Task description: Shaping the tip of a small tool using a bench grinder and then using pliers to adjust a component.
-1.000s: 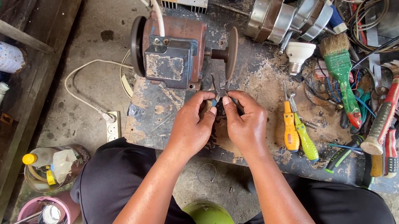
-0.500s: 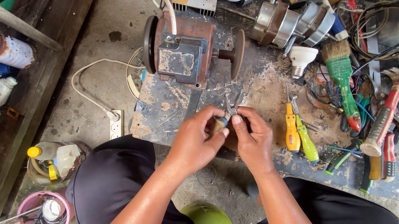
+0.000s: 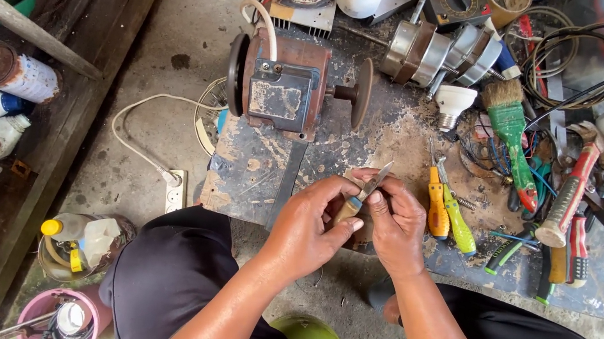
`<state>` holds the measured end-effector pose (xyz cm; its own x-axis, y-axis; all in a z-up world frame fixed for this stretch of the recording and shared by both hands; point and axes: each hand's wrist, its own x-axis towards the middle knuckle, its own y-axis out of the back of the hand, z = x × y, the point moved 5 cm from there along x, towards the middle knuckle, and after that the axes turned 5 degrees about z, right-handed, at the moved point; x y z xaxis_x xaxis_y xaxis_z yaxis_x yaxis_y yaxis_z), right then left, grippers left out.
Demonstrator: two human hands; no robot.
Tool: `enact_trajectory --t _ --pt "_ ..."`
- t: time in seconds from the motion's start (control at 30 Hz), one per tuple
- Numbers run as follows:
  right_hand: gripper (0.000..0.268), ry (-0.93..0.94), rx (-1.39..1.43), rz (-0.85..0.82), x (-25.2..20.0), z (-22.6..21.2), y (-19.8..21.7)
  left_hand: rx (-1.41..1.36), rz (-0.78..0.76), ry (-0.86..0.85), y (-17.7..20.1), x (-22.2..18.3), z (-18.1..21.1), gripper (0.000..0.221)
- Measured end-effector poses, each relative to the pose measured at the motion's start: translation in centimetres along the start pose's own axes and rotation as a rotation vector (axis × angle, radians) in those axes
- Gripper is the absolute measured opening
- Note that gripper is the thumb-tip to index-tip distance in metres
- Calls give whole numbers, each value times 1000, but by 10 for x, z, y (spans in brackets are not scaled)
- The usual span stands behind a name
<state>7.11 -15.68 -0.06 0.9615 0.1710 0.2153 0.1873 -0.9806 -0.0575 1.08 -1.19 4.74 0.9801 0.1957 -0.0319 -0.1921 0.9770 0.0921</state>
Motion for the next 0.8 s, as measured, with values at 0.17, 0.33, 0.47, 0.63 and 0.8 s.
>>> enact_trajectory --t 0.17,0.33,0.47,0.63,0.8 --pt "15 -2 51 4 -2 1 1 1 25 -39 0 0 0 34" --pt "14 -2 48 -7 -2 -6 -3 20 33 -31 -2 -1 -1 34" --pt "15 -6 32 -17 -1 -1 0 49 40 -49 -1 -1 -1 33" --pt "16 6 35 -29 1 3 1 33 51 -49 -1 2 -5 33" --pt "16 19 35 -30 1 4 3 -8 65 -37 0 3 -6 32"
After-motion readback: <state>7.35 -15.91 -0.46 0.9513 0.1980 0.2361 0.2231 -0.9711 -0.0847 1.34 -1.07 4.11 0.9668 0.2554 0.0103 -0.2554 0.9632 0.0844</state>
